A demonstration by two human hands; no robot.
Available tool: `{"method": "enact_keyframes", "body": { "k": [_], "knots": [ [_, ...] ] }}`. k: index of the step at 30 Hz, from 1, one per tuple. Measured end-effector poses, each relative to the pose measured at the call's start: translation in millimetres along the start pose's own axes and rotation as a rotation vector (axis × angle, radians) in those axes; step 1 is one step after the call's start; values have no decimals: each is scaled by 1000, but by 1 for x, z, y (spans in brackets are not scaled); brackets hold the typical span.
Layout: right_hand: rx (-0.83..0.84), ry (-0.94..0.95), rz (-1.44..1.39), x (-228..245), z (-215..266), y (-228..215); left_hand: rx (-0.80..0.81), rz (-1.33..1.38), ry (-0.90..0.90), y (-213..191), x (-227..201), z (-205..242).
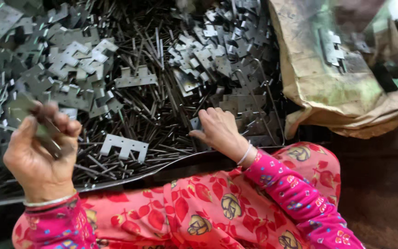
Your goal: The person sits on the floor and repeatedly picks up metal plates and pins from a tray, inserts the pins into the plates, and places the assembled units into a sack. The process is continuous and repetitive throughout the clip.
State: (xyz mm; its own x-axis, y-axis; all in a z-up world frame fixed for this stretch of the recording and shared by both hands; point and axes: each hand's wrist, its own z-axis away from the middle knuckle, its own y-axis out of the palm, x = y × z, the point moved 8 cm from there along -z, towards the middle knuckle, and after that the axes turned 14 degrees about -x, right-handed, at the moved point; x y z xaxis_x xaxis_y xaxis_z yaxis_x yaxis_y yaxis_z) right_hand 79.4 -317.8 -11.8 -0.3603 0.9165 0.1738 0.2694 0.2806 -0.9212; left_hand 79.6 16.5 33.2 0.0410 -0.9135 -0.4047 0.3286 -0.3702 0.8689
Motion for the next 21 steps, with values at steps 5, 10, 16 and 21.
{"method": "enact_keyframes", "body": {
  "k": [5, 10, 16, 21],
  "knots": [
    [-54, -7, -49, 4, -8, 1, -32, -547, 237, 2, 7, 3],
    [-167, 26, -263, 0, -23, -37, 256, -1773, 650, 19, 94, -2],
    [-185, 117, -441, -16, -27, -66, 379, -2250, 813, -3, 143, -4],
    [-97, -102, -68, -9, -18, -41, 267, -2214, 649, 0, 97, -4]
  ]
}}
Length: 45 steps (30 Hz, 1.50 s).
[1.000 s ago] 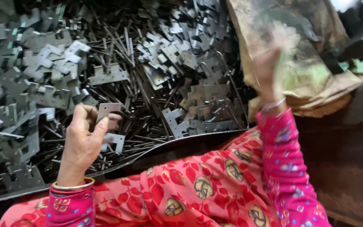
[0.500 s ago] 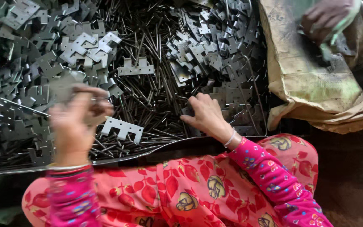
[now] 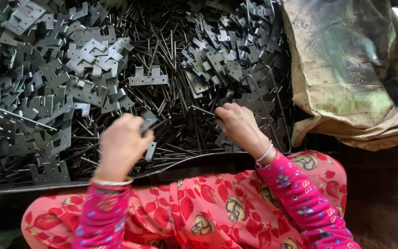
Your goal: The person sits on the floor and repeatedly picks up metal plates and pins from a tray, inserts the pins into the plates, and places the assembled units into a sack. The process is continuous and repetitive throughout the clip.
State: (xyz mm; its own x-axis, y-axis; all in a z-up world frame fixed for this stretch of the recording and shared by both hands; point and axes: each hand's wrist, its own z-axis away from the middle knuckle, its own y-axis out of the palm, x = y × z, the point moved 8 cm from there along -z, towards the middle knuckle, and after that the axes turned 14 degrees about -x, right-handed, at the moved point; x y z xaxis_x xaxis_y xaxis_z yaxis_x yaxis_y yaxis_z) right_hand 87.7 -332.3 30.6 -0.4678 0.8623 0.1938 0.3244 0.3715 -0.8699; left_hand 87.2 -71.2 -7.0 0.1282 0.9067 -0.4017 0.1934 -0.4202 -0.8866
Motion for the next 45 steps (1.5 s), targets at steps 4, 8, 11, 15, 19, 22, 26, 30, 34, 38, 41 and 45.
{"method": "enact_keyframes", "body": {
  "k": [4, 8, 11, 15, 19, 22, 26, 30, 34, 38, 41, 45],
  "knots": [
    [-49, 112, -116, -5, 1, -3, -179, 692, -240, -46, 37, -7],
    [-140, 239, -253, -4, -4, -20, -332, 1469, -629, -31, 71, -5],
    [-176, 490, -457, -11, 2, -17, -170, 1663, -754, 3, 56, 3],
    [-146, 775, -997, 8, 15, 5, 78, 1833, -932, 50, 0, 15],
    [-280, 168, -560, 92, 8, -23, 234, 2004, -985, 74, -52, 31],
    [-235, -196, -206, 134, 14, -31, 280, 2152, -883, 70, -63, 32],
    [-197, -66, -371, 108, 11, -34, 286, 2109, -856, 62, -52, 35],
    [-220, 121, -499, 82, 11, -27, 295, 2113, -785, 56, -58, 30],
    [97, 703, -1327, 79, 31, 37, 265, 1855, -727, 62, -63, 40],
    [191, 974, -1525, 63, 46, 64, 344, 1582, -575, 54, -51, 34],
    [152, 1050, -1507, 40, 43, 61, 79, 883, -100, 16, -21, 12],
    [71, 1033, -1422, 29, 31, 47, -135, 17, 300, 0, 1, 15]
  ]
}}
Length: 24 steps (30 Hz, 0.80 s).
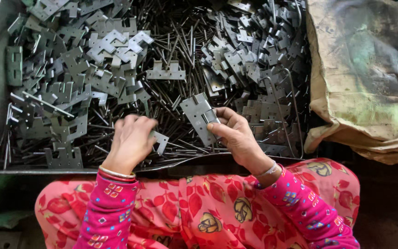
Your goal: The person sits on the floor and repeatedly picks up metal plates and pins from a tray, inserts the pins into the plates, and places the assembled units into a sack. The process is continuous and repetitive throughout the clip.
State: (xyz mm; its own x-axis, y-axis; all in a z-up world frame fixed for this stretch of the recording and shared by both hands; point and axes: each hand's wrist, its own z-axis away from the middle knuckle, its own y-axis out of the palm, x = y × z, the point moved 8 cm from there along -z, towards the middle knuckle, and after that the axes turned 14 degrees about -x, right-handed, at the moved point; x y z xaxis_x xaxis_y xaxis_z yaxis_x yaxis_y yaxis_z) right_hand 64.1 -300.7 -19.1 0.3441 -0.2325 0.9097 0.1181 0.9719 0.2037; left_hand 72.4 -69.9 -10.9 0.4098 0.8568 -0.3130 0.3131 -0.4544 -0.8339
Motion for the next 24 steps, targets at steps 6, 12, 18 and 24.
{"method": "enact_keyframes", "body": {
  "k": [6, 12, 18, 24],
  "knots": [
    [-143, -363, 173, 54, -8, -33, 225, -250, -27, 21, 4, 21],
    [-684, -1130, 783, 175, -18, -170, 313, -281, -103, 23, 8, 16],
    [-1253, -632, 1009, 213, -57, -362, 515, -118, -276, 23, 10, 11],
    [-1702, -1320, 1735, 212, -16, -309, 97, 17, -78, -35, -36, -12]
  ]
}}
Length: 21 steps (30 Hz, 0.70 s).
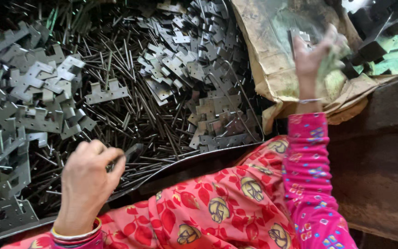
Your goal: The person sits on the floor and repeatedly picks up metal plates and pins from a tray, inserts the pins into the plates, and places the assembled units into a sack. The process is continuous and repetitive throughout the clip.
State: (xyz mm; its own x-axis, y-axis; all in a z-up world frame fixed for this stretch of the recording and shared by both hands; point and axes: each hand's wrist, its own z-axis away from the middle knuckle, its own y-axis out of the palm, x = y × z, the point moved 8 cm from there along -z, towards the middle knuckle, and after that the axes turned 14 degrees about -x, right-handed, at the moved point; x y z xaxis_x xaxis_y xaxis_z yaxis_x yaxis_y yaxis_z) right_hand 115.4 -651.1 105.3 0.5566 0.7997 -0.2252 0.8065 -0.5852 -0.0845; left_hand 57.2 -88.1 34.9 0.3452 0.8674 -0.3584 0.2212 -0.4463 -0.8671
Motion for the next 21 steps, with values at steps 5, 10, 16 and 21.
{"method": "enact_keyframes", "body": {
  "k": [5, 10, 16, 21],
  "knots": [
    [485, 217, -982, 113, -4, -68, -52, 904, -435, -13, 21, 4],
    [1011, -390, -1187, 238, 35, -163, 77, 2073, -306, -30, 67, 1],
    [1121, -625, -954, 266, 81, -192, -241, 2042, -571, -26, 121, 25],
    [922, -713, -922, 261, 79, -203, -69, 1789, -641, -17, 75, 6]
  ]
}}
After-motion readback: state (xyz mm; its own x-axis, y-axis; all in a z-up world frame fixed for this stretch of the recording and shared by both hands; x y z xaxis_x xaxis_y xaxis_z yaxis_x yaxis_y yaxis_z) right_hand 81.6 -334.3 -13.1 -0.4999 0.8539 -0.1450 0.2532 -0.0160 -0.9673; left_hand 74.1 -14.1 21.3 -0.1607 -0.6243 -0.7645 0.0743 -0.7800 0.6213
